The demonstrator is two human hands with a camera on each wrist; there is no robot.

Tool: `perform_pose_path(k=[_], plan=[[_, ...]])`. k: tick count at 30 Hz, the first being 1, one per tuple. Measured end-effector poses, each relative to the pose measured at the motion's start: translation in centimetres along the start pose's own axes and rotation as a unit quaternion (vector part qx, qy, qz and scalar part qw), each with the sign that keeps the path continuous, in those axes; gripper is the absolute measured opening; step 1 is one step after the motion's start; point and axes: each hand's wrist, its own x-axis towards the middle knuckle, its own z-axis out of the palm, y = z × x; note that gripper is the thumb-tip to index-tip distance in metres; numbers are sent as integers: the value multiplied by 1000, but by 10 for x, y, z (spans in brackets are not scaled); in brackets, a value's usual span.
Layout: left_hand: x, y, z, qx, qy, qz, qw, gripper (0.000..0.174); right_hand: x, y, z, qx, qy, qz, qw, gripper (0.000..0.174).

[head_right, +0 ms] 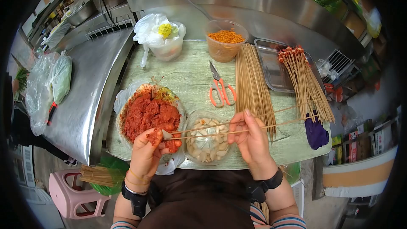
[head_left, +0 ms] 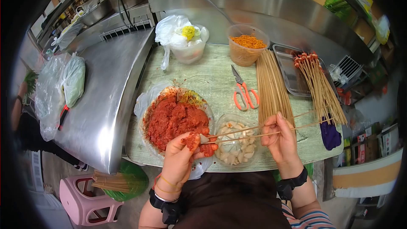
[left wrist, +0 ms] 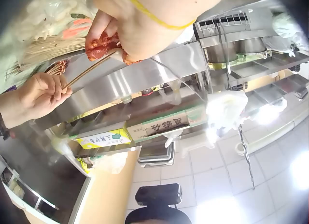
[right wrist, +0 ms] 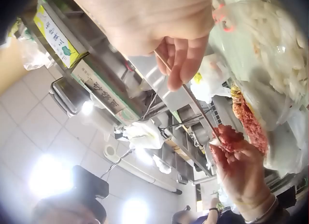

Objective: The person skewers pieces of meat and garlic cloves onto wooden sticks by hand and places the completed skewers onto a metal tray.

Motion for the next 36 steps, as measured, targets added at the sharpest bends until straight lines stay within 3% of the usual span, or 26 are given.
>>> perform_pose_path(k=[7,10,15,19,26,29,31,33,36], plan=[[-1,1,5,42,20,-7,999,28,1,-1,0,-16,3,1,1000,40],[-1,3,5,-8,12,-23,1000,32,-1,-4,7,-43,-4,-20,999,40],[-1,1,5,99,-11,60,993,37,5,-1,2,-30,-13,10,999,39],[-7,6,2,100,-53,39,993,33,13,-4,-7,-3,-8,42,999,38],[-7,5,-1,133,-18,-2,991,30,14,-7,-5,11,14,44,999,38],[-3,0,-1,85,35,14,996,29,10,-14,-4,2,42,9,999,36],[0,-1,-2,33,77,27,996,28,3,-16,-3,-26,76,-85,993,33],[5,1,0,-63,105,39,992,27,-9,-15,8,-46,68,-111,990,32],[8,-7,-6,-76,106,67,989,27,-27,-10,19,-170,-23,-209,963,37]])
